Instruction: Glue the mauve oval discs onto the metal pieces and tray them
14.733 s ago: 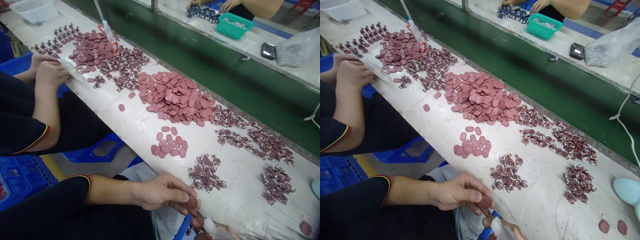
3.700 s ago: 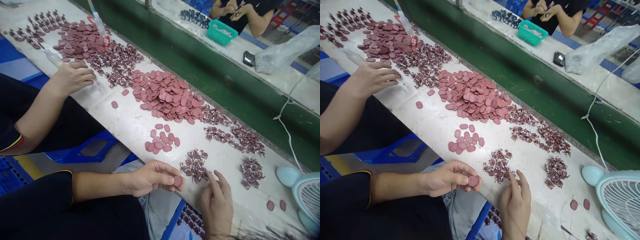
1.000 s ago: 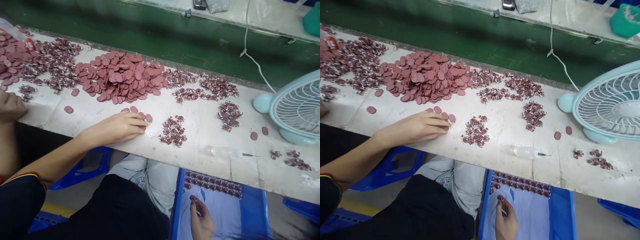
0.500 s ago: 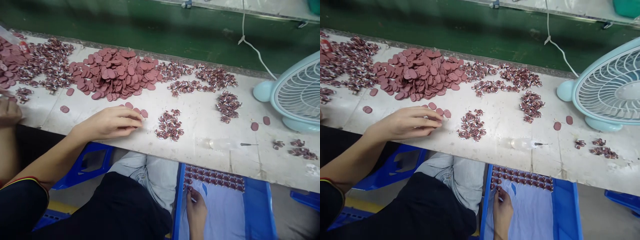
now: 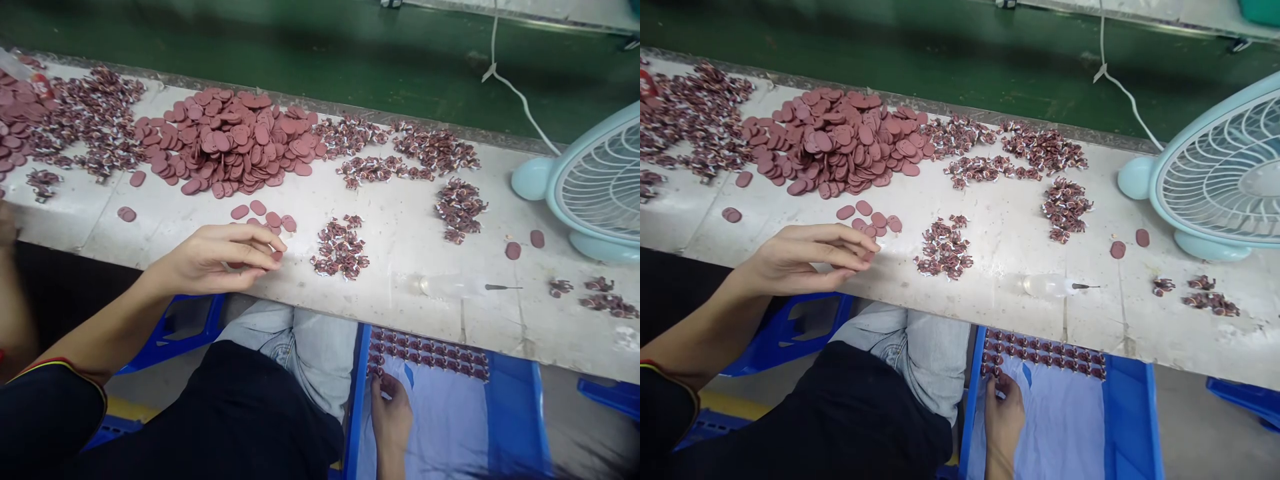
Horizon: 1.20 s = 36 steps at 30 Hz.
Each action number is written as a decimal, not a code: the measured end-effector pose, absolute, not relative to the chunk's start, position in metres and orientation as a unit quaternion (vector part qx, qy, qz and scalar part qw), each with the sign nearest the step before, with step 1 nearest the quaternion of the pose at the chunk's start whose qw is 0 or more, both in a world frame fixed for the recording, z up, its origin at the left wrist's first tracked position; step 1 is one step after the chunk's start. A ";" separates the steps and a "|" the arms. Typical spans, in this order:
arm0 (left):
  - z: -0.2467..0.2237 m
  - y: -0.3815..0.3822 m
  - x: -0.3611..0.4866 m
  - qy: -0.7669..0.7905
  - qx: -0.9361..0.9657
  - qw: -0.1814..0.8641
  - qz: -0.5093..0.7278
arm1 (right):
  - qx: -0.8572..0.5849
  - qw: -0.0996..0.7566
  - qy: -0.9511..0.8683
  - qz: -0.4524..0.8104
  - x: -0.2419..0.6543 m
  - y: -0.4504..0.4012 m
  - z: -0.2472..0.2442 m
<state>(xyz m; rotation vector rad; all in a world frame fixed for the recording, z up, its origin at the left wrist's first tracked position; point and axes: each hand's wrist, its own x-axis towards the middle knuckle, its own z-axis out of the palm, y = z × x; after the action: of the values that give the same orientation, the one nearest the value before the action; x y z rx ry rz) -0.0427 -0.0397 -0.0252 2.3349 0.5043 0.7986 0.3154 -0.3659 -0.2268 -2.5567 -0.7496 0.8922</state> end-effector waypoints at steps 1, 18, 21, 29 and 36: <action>-0.025 -0.041 -0.043 0.192 0.880 0.314 0.301 | -0.901 0.163 -0.263 0.303 0.315 -0.366 -0.225; -0.036 -0.063 -0.035 0.183 0.778 0.518 0.304 | -0.844 0.133 -0.289 0.431 0.312 -0.368 -0.225; -0.036 -0.062 -0.034 0.183 0.770 0.529 0.306 | -0.841 0.141 -0.287 0.438 0.310 -0.368 -0.226; -0.039 -0.062 -0.035 0.178 0.737 0.570 0.317 | -0.835 0.174 -0.278 0.442 0.307 -0.363 -0.211; -0.048 -0.069 -0.032 0.162 0.606 0.692 0.357 | -0.851 0.213 -0.247 0.412 0.315 -0.349 -0.168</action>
<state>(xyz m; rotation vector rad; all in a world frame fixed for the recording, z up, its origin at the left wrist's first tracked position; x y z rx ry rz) -0.0322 -0.0693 -0.0479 1.3531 0.3622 0.7976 0.3153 -0.3491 -0.1679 -2.3622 -0.6850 1.1427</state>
